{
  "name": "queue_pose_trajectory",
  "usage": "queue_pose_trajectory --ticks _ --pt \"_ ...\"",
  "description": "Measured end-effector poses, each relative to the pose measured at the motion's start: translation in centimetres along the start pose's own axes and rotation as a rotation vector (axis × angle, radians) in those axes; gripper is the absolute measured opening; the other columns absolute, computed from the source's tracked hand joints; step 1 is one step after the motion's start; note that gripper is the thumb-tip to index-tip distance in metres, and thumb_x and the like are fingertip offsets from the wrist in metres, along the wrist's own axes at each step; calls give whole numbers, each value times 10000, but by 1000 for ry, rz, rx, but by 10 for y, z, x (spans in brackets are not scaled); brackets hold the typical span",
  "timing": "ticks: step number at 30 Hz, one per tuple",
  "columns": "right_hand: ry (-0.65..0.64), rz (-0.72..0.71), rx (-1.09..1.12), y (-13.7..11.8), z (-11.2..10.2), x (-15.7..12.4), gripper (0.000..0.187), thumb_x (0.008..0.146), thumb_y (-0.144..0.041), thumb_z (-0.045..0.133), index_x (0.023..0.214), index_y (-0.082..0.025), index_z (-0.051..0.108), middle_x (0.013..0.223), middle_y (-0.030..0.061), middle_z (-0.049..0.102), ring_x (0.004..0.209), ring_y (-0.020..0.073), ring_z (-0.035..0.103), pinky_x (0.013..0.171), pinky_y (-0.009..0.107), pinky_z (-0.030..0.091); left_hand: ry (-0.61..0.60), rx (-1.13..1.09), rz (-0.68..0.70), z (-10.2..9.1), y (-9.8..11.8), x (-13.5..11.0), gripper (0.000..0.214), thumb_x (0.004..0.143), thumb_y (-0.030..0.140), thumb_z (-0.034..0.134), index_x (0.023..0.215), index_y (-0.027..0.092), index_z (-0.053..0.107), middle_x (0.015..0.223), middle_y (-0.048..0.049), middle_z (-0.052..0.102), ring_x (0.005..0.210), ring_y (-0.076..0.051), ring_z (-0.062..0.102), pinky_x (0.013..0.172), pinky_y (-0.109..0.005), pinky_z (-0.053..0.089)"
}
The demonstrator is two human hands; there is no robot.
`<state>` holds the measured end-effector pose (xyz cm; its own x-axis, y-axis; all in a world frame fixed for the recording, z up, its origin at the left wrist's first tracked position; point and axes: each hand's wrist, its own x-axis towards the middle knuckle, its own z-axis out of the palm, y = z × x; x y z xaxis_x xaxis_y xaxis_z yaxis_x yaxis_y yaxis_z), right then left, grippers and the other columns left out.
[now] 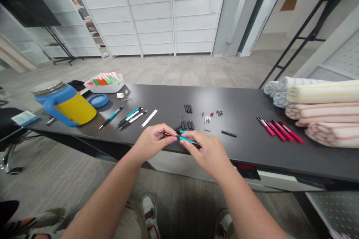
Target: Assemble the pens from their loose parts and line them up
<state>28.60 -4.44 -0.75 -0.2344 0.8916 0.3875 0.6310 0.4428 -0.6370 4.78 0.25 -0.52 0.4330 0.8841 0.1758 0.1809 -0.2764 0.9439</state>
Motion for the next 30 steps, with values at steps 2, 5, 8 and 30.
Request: queue_pose_trajectory --ticks 2,5,8,30 --pt "52 101 141 1 -3 -1 298 1018 -486 659 1167 -233 713 831 25 788 721 197 729 628 276 518 25 -50 -23 0 -1 2 192 873 357 820 955 187 785 922 -64 790 828 -180 713 777 -292 546" --pt "113 207 420 5 -8 -2 391 1052 -569 574 1135 -210 705 701 11 701 575 160 607 542 267 462 66 -167 -54 -1 0 5 258 835 346 850 1019 180 782 929 -60 785 843 -174 712 780 -282 548" --pt "105 216 689 14 -12 -3 455 1082 -586 502 1168 -202 731 802 51 724 597 156 578 572 290 488 92 -246 -97 -3 4 6 330 838 345 845 1115 176 787 998 -75 803 903 -177 726 825 -283 550" --pt "17 201 829 34 -14 -7 424 1007 -574 666 1187 -209 782 885 97 781 686 194 655 629 342 566 31 -194 -122 -7 10 3 284 858 377 813 1029 150 816 886 -76 787 811 -161 685 746 -270 502"
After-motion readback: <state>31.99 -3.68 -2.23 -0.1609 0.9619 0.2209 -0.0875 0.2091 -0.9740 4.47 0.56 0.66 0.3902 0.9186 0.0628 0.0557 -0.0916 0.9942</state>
